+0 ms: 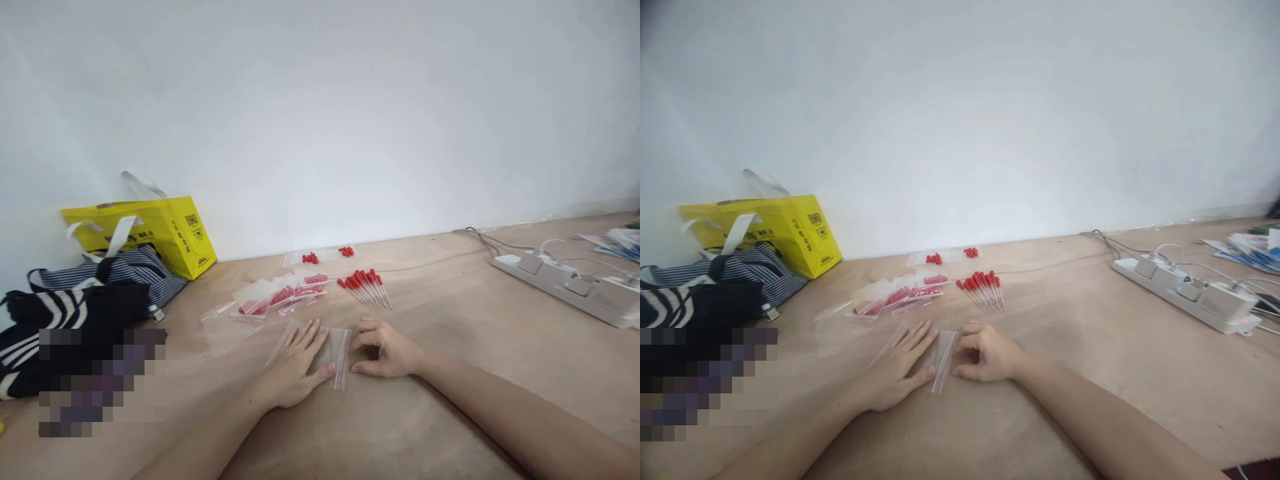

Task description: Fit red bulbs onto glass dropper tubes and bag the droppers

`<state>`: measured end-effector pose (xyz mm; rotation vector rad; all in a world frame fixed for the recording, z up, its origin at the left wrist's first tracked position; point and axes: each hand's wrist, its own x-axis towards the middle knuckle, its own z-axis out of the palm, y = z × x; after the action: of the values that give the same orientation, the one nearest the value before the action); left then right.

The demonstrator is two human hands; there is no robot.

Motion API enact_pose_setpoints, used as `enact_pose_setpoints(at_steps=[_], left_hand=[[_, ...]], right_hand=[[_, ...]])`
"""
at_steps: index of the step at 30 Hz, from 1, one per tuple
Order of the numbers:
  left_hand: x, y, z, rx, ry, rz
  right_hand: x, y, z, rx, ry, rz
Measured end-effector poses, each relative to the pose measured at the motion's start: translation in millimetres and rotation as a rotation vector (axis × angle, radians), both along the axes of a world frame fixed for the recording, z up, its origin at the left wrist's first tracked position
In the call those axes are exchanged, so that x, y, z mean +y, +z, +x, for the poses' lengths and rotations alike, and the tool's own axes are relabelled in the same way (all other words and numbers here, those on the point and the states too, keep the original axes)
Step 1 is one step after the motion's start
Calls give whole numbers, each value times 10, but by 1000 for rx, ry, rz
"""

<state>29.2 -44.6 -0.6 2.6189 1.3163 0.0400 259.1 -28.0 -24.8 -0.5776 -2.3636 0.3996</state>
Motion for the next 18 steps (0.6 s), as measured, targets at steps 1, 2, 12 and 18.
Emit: enact_pose_setpoints(at_steps=[1,2,12,18], left_hand=[[1,-4,-2,3,1,-4],[2,-8,-4,5,3,-8],[8,-21,-7,-7,-3,9],[3,1,8,18,22,-22]], right_hand=[[-8,5,-5,3,1,6],[-15,10,-10,6,-2,12],[-3,-6,-2,-16,-7,2],[1,-14,2,-5,0,-14]])
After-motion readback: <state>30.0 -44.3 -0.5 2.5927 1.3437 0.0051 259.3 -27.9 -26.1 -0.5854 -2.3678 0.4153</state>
